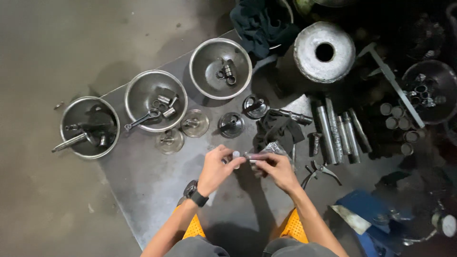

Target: Operating a lathe to machine metal parts and then cleaning/inspecting various motorcycle engine components.

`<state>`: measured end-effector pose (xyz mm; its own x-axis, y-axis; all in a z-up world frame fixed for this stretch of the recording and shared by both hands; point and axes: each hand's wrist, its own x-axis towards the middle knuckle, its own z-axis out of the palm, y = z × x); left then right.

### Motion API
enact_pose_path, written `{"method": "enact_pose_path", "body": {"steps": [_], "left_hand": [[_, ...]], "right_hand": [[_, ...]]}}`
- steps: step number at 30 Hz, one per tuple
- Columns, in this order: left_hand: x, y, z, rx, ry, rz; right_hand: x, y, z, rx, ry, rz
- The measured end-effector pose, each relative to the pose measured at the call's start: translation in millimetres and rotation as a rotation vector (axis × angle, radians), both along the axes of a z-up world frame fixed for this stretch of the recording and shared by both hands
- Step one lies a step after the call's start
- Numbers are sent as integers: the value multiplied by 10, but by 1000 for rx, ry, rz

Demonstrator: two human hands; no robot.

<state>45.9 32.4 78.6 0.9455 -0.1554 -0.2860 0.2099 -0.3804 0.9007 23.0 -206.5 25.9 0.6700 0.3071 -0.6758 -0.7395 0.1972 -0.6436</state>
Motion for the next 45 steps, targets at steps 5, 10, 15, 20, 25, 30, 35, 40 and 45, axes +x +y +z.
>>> {"method": "enact_pose_path", "body": {"steps": [5, 10, 15, 20, 25, 30, 35, 40, 45], "left_hand": [[-110, 87, -301, 221, 59, -94], [-187, 77, -446, -286, 235, 231], [29, -292, -32, -875, 486, 586], [-46, -351, 380, -874, 178, 466], [-58, -197, 413, -750, 67, 293], [78, -67, 562, -1232, 441, 430], [-17, -101, 371, -1255, 443, 414], [-74, -135, 286, -1215, 390, 380], [-81, -114, 254, -1070, 362, 349]], "right_hand": [[-163, -50, -133, -403, -111, 214], [-246, 301, -158, -172, -47, -60], [-143, 692, -154, 45, 270, -272], [153, 744, 218, 149, 335, -281], [279, 459, 201, -351, -321, -218], [443, 470, 1142, -517, -547, -139], [321, 535, 1218, -473, -743, -134], [345, 554, 1236, -523, -913, -20], [393, 504, 1276, -561, -977, 32]]}}
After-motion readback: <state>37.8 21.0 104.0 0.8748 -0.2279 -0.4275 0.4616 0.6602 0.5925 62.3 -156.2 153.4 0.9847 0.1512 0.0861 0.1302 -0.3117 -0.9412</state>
